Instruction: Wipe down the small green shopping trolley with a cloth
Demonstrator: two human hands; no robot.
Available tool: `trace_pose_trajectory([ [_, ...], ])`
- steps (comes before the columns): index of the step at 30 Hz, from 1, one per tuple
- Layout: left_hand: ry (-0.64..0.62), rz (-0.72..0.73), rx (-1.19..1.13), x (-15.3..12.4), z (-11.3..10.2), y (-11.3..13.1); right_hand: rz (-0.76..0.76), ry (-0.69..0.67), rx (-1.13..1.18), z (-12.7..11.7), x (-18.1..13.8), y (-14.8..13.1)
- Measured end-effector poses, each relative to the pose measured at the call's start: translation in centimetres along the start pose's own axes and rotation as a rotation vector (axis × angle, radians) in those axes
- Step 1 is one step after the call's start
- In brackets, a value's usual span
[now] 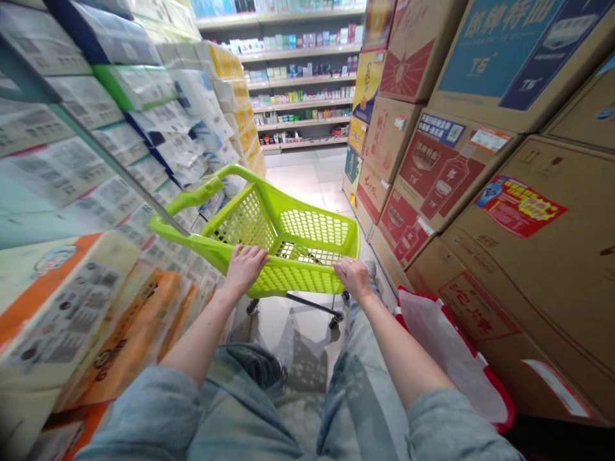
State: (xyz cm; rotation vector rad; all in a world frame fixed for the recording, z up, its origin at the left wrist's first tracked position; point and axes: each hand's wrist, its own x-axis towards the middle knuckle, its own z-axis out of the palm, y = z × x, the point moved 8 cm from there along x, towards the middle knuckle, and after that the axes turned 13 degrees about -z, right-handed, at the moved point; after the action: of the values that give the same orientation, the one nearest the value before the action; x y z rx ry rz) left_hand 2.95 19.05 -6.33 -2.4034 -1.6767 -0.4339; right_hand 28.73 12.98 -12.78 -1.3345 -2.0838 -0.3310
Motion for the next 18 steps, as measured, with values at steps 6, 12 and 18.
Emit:
trace_pose_trajectory([
  [6,0.004,-0.003,0.042,-0.5,0.0,1.7,0.141,0.083,-0.055,-0.4,-0.2,1.2],
  [12,0.011,-0.035,0.023,-1.0,-0.1,2.7,0.361,0.138,-0.196,-0.7,-0.2,-0.4],
  [18,0.033,-0.050,0.024,-1.3,-0.1,3.1,0.441,0.113,-0.200,-0.4,0.9,-2.1],
])
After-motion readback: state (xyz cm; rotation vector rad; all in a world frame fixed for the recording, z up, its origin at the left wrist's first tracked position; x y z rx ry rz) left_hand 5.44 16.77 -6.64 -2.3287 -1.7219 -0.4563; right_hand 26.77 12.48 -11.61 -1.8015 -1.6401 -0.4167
